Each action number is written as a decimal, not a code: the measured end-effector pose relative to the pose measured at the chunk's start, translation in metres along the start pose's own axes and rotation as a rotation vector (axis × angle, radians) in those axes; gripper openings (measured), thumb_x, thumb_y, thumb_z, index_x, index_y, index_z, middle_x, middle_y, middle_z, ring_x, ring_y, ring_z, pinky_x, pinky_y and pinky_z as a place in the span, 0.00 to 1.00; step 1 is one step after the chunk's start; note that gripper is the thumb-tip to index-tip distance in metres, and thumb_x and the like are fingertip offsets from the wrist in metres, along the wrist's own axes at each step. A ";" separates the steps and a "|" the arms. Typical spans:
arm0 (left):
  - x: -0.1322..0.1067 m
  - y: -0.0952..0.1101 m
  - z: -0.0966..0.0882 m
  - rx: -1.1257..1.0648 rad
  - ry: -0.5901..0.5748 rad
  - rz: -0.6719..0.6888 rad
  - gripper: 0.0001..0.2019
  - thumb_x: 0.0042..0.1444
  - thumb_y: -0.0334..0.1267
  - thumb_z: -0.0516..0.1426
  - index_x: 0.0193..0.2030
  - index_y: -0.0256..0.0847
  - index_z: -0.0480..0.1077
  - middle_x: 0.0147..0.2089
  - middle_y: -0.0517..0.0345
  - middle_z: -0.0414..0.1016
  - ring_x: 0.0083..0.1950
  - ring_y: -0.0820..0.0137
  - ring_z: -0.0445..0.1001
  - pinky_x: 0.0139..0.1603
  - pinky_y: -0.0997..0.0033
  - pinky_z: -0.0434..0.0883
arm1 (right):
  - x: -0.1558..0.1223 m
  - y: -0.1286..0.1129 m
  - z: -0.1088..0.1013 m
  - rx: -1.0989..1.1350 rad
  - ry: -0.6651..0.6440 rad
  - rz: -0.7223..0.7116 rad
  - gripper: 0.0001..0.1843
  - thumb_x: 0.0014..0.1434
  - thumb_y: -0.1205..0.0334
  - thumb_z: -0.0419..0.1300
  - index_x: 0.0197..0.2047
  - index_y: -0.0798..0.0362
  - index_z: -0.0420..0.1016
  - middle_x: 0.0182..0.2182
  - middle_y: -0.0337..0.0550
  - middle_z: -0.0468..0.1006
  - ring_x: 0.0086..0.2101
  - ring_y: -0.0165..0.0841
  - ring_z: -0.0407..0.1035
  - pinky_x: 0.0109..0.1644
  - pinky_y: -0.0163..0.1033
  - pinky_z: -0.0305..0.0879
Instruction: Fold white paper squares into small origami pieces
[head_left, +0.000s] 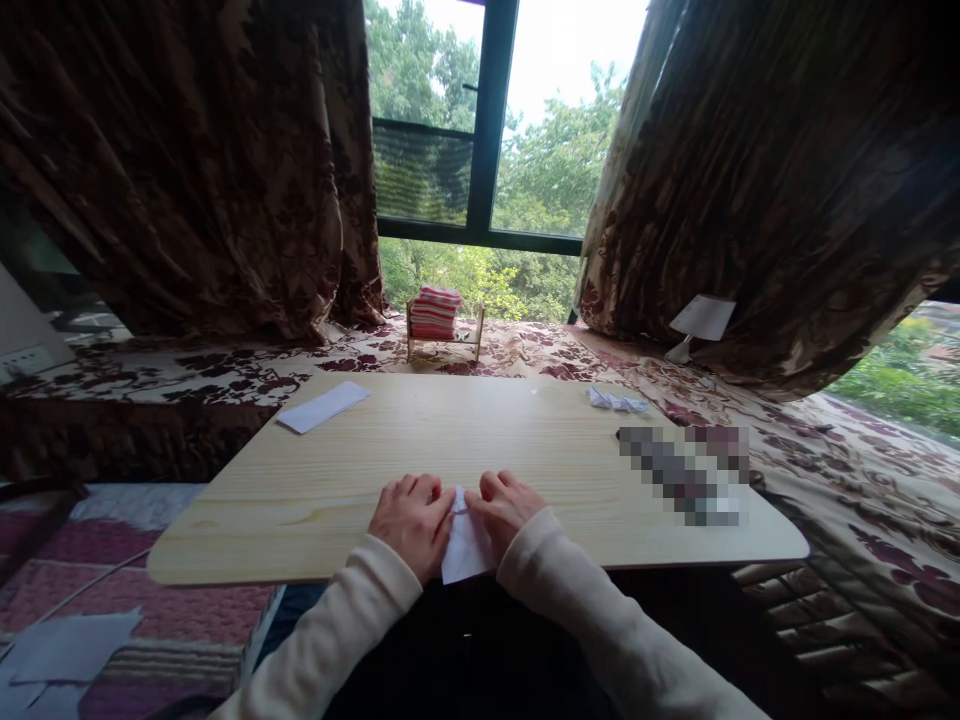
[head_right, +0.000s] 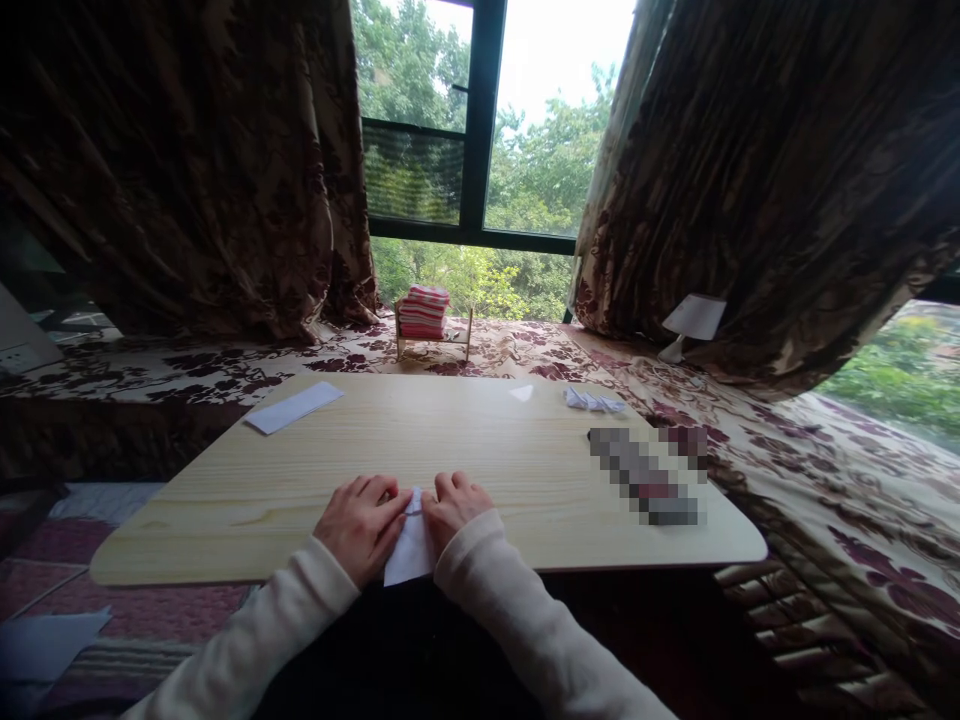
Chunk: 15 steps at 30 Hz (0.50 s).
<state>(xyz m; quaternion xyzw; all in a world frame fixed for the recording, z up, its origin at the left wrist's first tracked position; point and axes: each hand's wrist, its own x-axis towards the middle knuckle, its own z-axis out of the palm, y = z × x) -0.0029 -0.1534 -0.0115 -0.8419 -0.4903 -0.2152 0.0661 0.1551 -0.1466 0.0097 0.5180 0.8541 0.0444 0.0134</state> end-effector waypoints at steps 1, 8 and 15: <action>0.001 0.002 0.002 0.020 -0.004 -0.001 0.14 0.56 0.38 0.47 0.43 0.43 0.70 0.38 0.54 0.69 0.42 0.64 0.63 0.44 0.61 0.60 | -0.001 -0.001 0.000 0.004 -0.005 -0.001 0.16 0.60 0.65 0.45 0.47 0.51 0.70 0.41 0.51 0.70 0.40 0.42 0.62 0.37 0.42 0.62; -0.001 0.007 0.001 0.113 -0.022 -0.019 0.13 0.55 0.38 0.49 0.43 0.44 0.70 0.39 0.54 0.69 0.43 0.63 0.64 0.45 0.57 0.58 | -0.018 0.017 0.005 0.070 0.034 -0.004 0.15 0.56 0.65 0.52 0.46 0.49 0.72 0.40 0.51 0.70 0.40 0.41 0.62 0.38 0.41 0.62; -0.001 0.003 0.010 0.038 0.105 0.020 0.13 0.55 0.37 0.48 0.41 0.43 0.71 0.36 0.53 0.68 0.39 0.64 0.63 0.43 0.58 0.60 | -0.008 0.059 -0.006 0.545 0.072 0.107 0.16 0.53 0.70 0.51 0.42 0.53 0.75 0.36 0.44 0.76 0.35 0.31 0.69 0.40 0.33 0.62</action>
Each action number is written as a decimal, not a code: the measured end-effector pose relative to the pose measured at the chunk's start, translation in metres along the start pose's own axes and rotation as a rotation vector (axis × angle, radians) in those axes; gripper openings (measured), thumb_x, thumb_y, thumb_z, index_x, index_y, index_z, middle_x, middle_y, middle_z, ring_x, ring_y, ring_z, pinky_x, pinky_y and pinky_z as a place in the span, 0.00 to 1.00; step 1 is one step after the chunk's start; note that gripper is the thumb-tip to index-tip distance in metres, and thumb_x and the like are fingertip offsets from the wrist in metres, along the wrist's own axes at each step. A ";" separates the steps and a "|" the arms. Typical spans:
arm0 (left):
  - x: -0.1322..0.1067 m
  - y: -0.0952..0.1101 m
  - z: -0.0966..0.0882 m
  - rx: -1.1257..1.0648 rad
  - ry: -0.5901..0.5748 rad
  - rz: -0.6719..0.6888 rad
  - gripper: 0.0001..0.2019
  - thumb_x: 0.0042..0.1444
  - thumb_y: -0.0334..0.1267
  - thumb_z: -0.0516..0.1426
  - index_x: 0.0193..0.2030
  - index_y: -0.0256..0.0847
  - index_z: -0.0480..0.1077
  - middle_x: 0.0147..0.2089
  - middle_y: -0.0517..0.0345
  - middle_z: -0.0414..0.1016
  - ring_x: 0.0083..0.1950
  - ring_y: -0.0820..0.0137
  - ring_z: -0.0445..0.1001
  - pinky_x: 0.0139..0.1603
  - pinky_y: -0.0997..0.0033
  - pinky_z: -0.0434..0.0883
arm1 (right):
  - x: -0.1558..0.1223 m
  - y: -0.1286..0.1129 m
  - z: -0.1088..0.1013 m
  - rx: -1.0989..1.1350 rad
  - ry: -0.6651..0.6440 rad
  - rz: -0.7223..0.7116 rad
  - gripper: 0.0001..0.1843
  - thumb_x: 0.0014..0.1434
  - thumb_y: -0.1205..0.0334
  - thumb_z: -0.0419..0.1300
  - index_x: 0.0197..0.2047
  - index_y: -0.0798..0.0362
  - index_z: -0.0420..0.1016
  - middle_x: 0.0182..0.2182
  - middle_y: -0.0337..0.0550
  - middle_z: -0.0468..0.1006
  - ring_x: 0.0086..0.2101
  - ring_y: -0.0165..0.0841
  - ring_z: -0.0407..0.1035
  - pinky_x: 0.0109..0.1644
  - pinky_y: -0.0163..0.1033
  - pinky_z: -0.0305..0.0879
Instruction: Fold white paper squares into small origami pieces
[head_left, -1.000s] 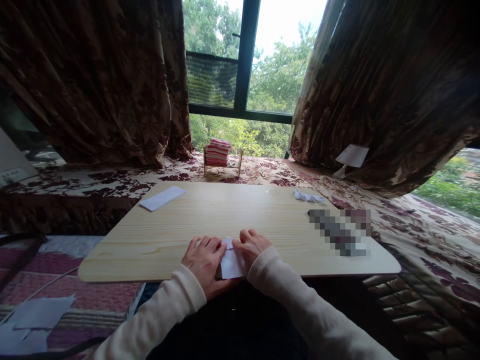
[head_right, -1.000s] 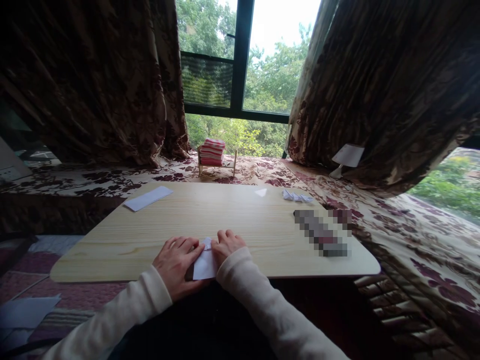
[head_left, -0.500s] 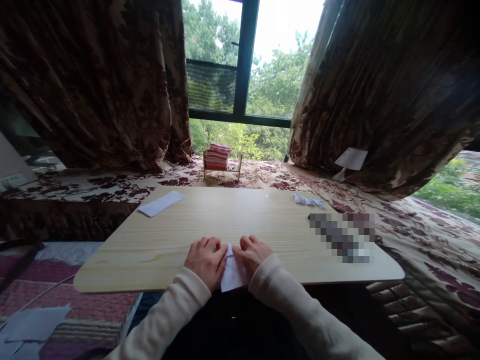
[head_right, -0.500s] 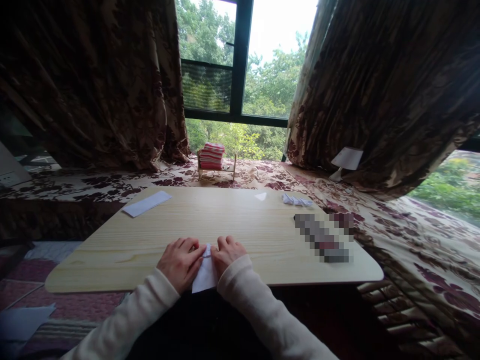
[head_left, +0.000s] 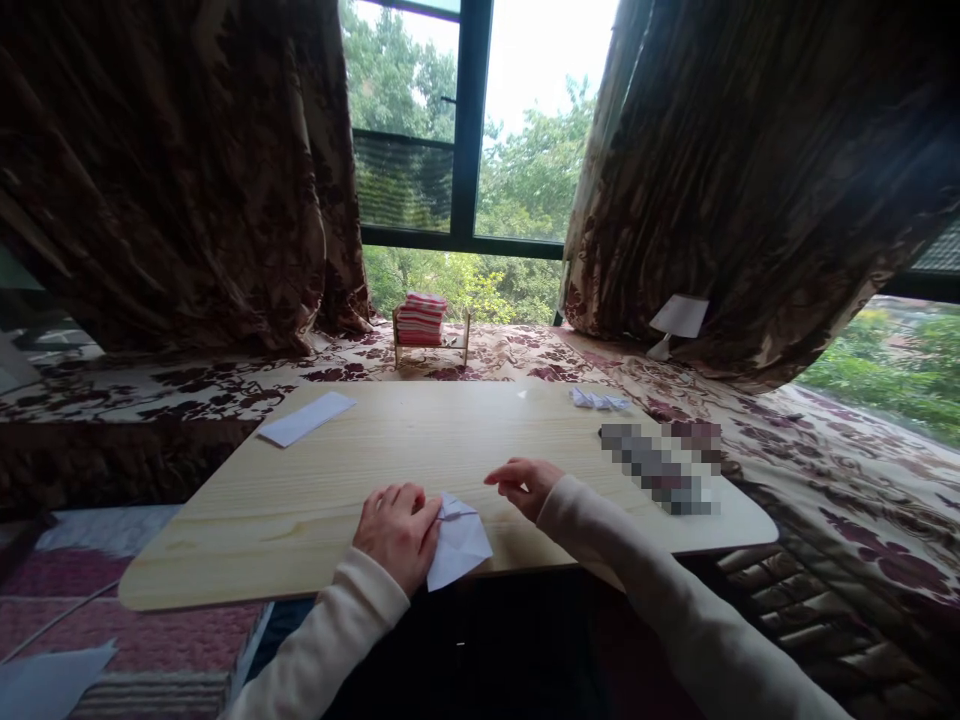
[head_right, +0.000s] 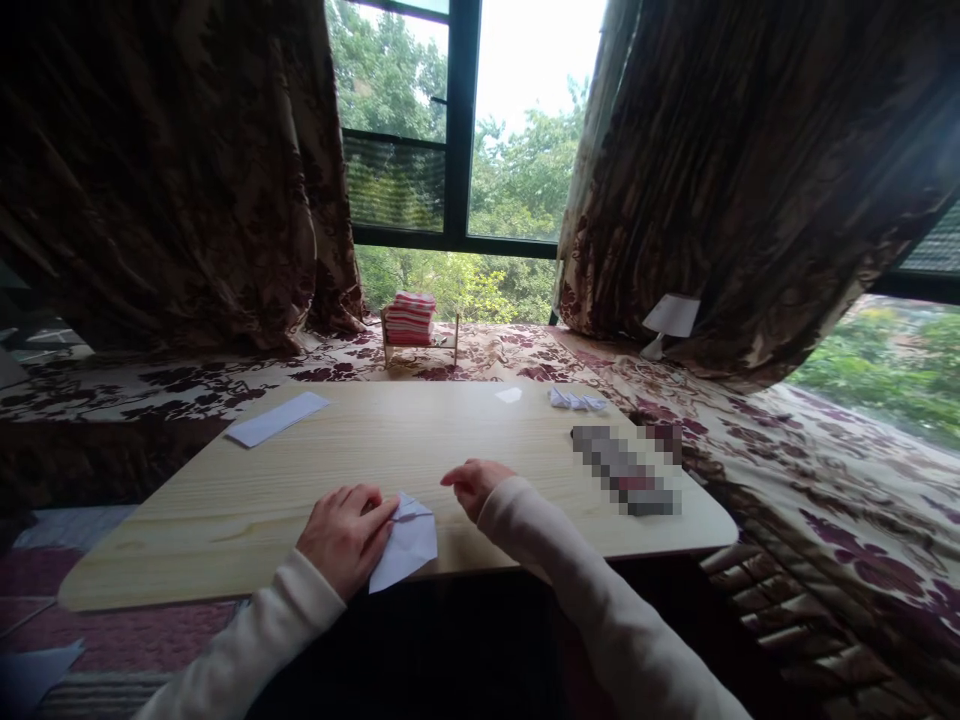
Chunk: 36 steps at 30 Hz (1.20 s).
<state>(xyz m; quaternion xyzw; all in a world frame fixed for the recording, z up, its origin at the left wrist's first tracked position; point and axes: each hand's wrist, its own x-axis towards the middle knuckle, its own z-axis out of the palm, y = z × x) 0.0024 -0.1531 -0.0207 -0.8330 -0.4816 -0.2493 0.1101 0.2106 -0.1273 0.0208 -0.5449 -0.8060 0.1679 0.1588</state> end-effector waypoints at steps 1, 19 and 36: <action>-0.002 0.001 0.000 -0.028 0.012 0.001 0.13 0.55 0.38 0.48 0.41 0.43 0.71 0.35 0.53 0.67 0.39 0.64 0.63 0.42 0.59 0.60 | 0.002 -0.005 0.000 -0.005 0.018 0.013 0.14 0.55 0.67 0.51 0.41 0.54 0.76 0.35 0.44 0.76 0.35 0.32 0.69 0.40 0.34 0.61; -0.080 0.030 -0.032 -0.716 -0.188 -0.541 0.13 0.53 0.46 0.52 0.27 0.41 0.70 0.26 0.60 0.70 0.30 0.72 0.70 0.32 0.77 0.67 | -0.050 -0.047 0.049 -0.041 0.141 -0.032 0.09 0.53 0.62 0.56 0.38 0.54 0.71 0.32 0.45 0.71 0.33 0.35 0.64 0.38 0.39 0.60; -0.044 0.033 -0.070 -0.496 0.187 -0.003 0.15 0.52 0.26 0.53 0.46 0.42 0.67 0.41 0.55 0.69 0.43 0.72 0.70 0.43 0.77 0.69 | -0.071 -0.052 0.031 0.534 0.482 -0.383 0.08 0.48 0.76 0.56 0.30 0.54 0.70 0.27 0.40 0.68 0.29 0.29 0.65 0.31 0.33 0.63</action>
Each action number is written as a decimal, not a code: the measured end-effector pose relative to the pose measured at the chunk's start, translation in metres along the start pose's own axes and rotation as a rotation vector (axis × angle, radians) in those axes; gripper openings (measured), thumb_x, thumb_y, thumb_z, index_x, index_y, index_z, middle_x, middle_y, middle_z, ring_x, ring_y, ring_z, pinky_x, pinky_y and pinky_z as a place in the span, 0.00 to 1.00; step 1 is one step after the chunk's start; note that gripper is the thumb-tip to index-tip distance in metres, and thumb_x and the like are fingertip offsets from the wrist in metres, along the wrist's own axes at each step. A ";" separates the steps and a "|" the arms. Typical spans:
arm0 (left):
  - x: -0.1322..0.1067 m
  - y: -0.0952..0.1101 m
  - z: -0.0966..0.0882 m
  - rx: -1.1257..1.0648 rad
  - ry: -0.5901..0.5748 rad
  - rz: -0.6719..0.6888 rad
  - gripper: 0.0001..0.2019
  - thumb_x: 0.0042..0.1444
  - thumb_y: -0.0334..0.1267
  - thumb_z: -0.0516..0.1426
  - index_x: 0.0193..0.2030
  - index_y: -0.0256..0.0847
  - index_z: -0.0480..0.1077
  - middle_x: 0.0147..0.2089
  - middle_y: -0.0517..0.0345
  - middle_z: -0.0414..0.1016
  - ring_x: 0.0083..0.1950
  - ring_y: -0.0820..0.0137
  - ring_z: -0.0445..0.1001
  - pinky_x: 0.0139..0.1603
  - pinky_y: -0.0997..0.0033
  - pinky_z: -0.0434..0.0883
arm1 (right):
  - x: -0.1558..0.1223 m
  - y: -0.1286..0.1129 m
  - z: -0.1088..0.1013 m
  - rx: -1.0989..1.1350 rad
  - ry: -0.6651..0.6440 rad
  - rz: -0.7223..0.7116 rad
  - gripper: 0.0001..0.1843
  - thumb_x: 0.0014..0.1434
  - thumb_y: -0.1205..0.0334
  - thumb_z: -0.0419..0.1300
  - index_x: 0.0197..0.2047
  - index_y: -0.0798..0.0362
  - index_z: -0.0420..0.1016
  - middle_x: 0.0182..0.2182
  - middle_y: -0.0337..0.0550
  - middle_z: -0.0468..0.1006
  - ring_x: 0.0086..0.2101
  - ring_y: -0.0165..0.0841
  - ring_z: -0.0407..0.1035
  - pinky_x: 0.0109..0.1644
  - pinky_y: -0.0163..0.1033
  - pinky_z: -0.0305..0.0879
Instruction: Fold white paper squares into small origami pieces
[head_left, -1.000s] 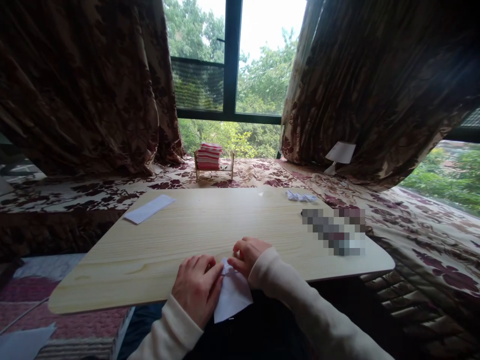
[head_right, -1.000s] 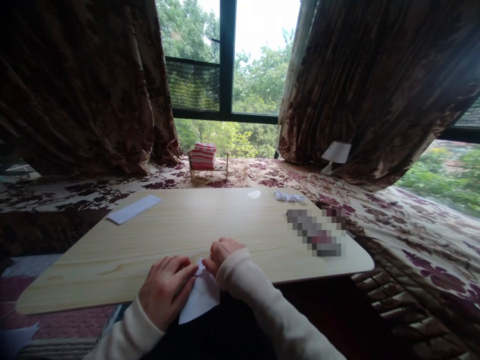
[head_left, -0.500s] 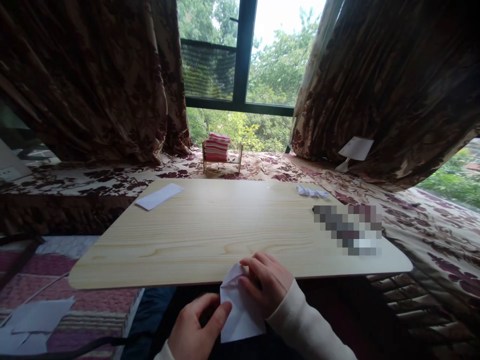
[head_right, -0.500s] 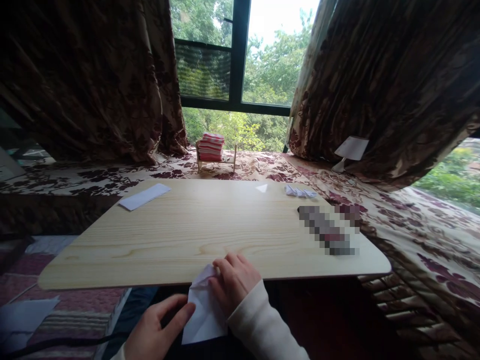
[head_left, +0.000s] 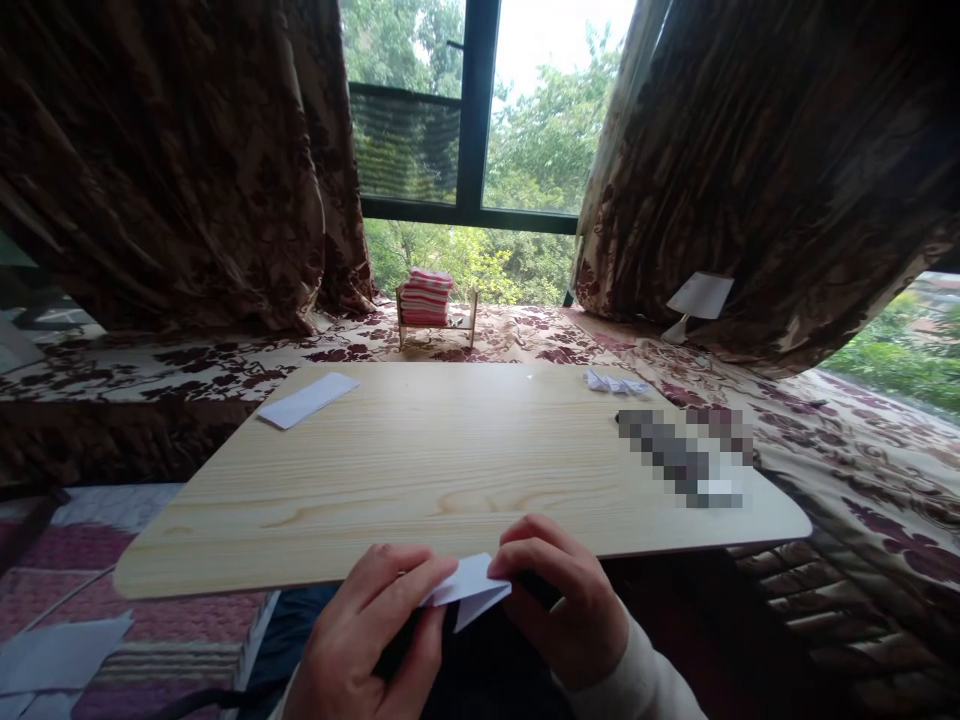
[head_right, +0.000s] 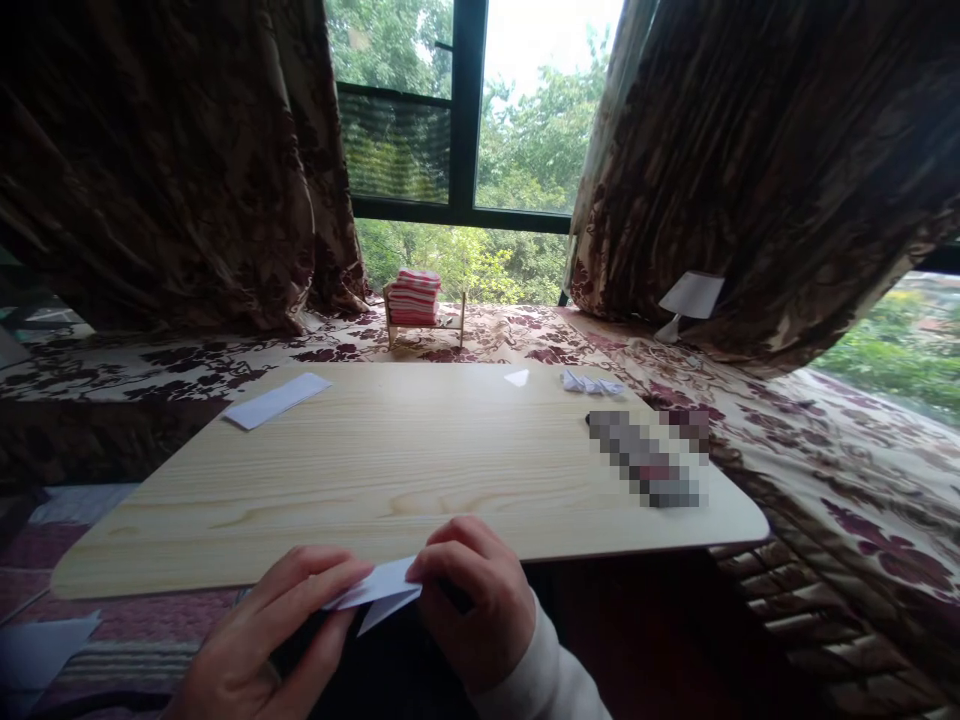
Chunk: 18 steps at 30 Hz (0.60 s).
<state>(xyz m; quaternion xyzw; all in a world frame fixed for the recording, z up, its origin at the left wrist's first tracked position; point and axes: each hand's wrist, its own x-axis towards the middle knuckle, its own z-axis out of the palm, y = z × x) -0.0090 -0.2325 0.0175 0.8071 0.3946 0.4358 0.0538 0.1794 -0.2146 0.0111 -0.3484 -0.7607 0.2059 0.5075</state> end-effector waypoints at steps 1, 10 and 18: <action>0.001 0.004 -0.003 0.015 0.008 -0.005 0.16 0.52 0.27 0.53 0.47 0.43 0.66 0.43 0.55 0.69 0.44 0.71 0.70 0.44 0.76 0.69 | 0.000 -0.002 0.000 -0.003 0.005 -0.008 0.08 0.48 0.76 0.56 0.30 0.54 0.70 0.27 0.40 0.68 0.29 0.29 0.65 0.31 0.33 0.62; 0.011 0.016 -0.002 -0.107 -0.015 -0.084 0.06 0.50 0.33 0.57 0.37 0.42 0.69 0.34 0.58 0.72 0.35 0.73 0.72 0.36 0.78 0.71 | 0.003 -0.011 0.002 0.063 0.026 0.012 0.06 0.49 0.73 0.57 0.29 0.54 0.69 0.26 0.39 0.68 0.27 0.28 0.65 0.29 0.33 0.62; 0.016 0.017 -0.002 -0.263 -0.011 -0.236 0.06 0.51 0.32 0.56 0.34 0.42 0.73 0.28 0.62 0.74 0.30 0.74 0.72 0.33 0.81 0.69 | 0.002 -0.014 0.004 0.036 0.079 0.044 0.13 0.52 0.73 0.55 0.41 0.51 0.67 0.31 0.40 0.68 0.28 0.28 0.64 0.30 0.34 0.65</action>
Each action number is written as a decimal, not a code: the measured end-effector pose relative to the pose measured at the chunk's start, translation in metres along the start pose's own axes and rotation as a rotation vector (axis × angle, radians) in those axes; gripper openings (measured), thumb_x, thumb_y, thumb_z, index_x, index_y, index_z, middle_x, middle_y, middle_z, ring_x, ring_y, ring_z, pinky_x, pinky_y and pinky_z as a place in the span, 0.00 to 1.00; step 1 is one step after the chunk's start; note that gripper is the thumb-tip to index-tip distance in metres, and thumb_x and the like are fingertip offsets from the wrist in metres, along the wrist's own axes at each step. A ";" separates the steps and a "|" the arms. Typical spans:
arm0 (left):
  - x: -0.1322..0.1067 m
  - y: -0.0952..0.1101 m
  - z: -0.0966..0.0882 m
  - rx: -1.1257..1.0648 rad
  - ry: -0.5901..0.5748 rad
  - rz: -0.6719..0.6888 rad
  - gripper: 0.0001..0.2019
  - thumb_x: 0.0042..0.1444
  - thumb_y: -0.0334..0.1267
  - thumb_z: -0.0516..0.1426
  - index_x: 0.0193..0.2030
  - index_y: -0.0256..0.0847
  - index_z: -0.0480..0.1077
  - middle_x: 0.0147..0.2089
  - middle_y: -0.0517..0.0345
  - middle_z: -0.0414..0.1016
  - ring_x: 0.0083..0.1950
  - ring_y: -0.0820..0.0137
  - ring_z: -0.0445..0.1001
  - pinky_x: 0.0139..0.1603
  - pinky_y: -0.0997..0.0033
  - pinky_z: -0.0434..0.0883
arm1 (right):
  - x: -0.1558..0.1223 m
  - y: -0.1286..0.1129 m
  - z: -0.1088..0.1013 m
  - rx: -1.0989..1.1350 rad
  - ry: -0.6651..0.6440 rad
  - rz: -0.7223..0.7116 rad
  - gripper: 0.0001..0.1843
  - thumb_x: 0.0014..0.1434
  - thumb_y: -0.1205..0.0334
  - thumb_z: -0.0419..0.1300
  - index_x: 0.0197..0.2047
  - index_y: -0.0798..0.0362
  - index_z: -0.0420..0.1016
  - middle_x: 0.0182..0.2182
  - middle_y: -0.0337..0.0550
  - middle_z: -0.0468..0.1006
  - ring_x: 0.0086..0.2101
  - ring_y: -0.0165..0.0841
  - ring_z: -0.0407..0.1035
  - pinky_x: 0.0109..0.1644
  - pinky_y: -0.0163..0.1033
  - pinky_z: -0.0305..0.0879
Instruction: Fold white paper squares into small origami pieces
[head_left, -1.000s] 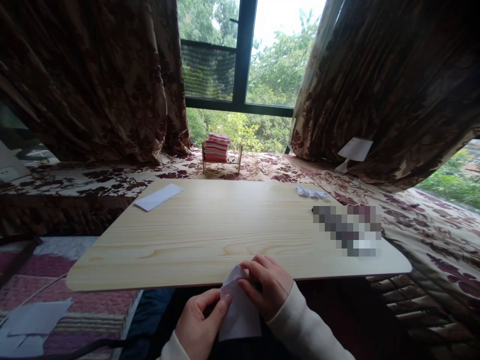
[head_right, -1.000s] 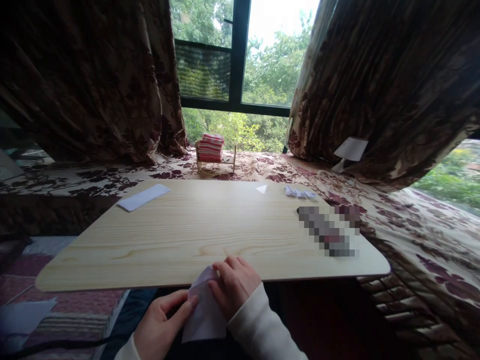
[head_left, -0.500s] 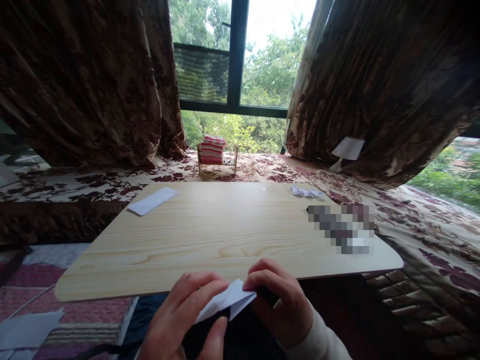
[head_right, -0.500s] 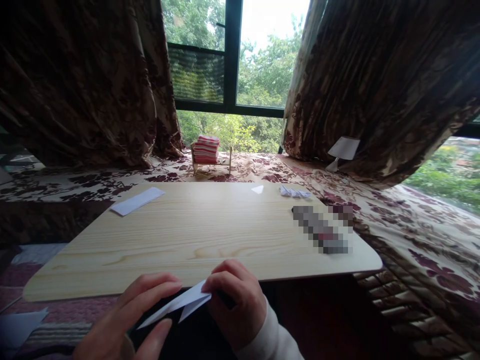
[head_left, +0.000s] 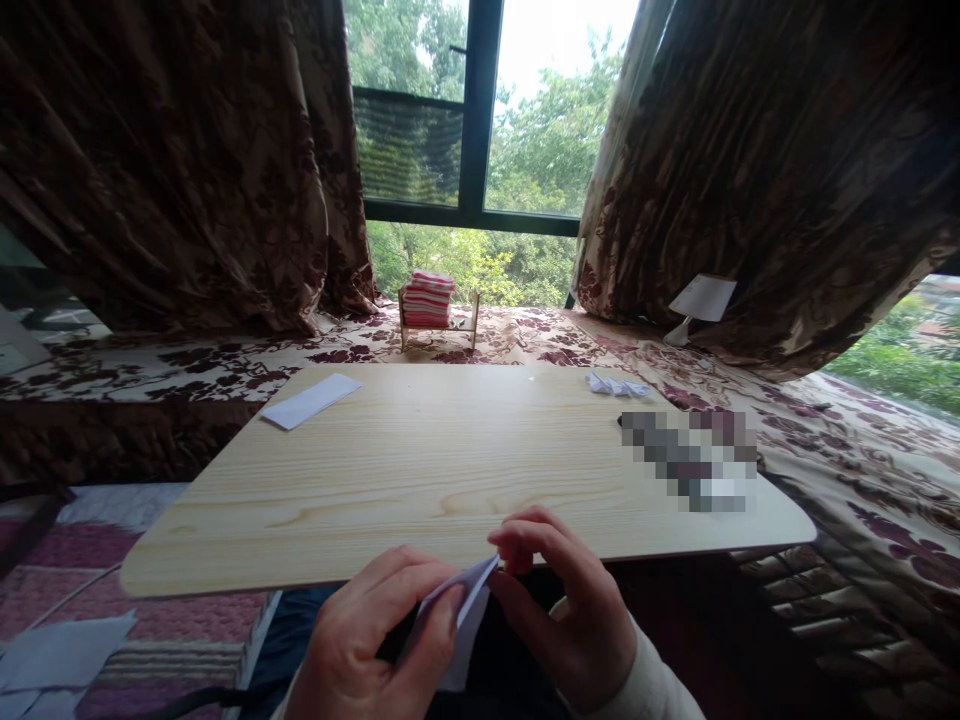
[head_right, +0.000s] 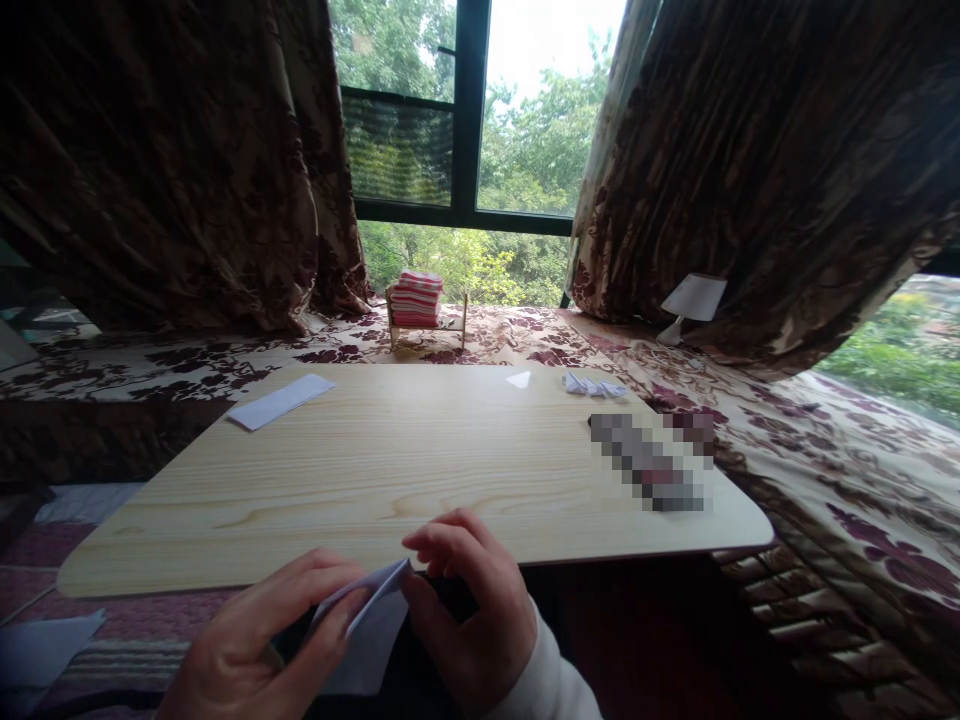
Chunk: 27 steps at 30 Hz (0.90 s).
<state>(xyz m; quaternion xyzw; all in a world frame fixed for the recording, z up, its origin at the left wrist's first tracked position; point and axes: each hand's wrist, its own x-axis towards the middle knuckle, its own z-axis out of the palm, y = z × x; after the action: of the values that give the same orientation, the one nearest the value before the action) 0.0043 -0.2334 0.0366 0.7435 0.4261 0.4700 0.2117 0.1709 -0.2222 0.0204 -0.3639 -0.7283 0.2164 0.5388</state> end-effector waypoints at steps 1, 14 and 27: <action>0.000 0.000 0.000 -0.032 -0.012 -0.081 0.06 0.51 0.34 0.55 0.34 0.43 0.74 0.27 0.62 0.74 0.29 0.75 0.72 0.31 0.81 0.69 | -0.001 -0.001 0.000 -0.023 0.018 -0.005 0.15 0.52 0.73 0.55 0.44 0.51 0.66 0.34 0.42 0.68 0.28 0.28 0.64 0.31 0.35 0.66; 0.005 0.002 -0.001 -0.286 -0.216 -0.485 0.14 0.52 0.42 0.52 0.40 0.40 0.75 0.30 0.58 0.77 0.31 0.69 0.73 0.30 0.78 0.69 | 0.007 -0.009 0.002 -0.255 0.007 -0.182 0.12 0.51 0.72 0.57 0.40 0.52 0.72 0.35 0.46 0.70 0.33 0.33 0.66 0.32 0.38 0.68; 0.007 0.004 0.001 -0.203 -0.166 -0.379 0.11 0.51 0.40 0.53 0.33 0.40 0.76 0.28 0.59 0.76 0.31 0.70 0.73 0.32 0.78 0.70 | 0.011 -0.007 -0.002 -0.269 -0.063 -0.187 0.09 0.53 0.71 0.56 0.38 0.52 0.72 0.33 0.46 0.72 0.33 0.33 0.66 0.34 0.38 0.67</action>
<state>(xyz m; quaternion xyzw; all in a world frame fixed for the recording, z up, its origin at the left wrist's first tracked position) 0.0084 -0.2295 0.0425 0.6614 0.4895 0.3995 0.4042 0.1688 -0.2186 0.0333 -0.3563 -0.7980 0.0773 0.4800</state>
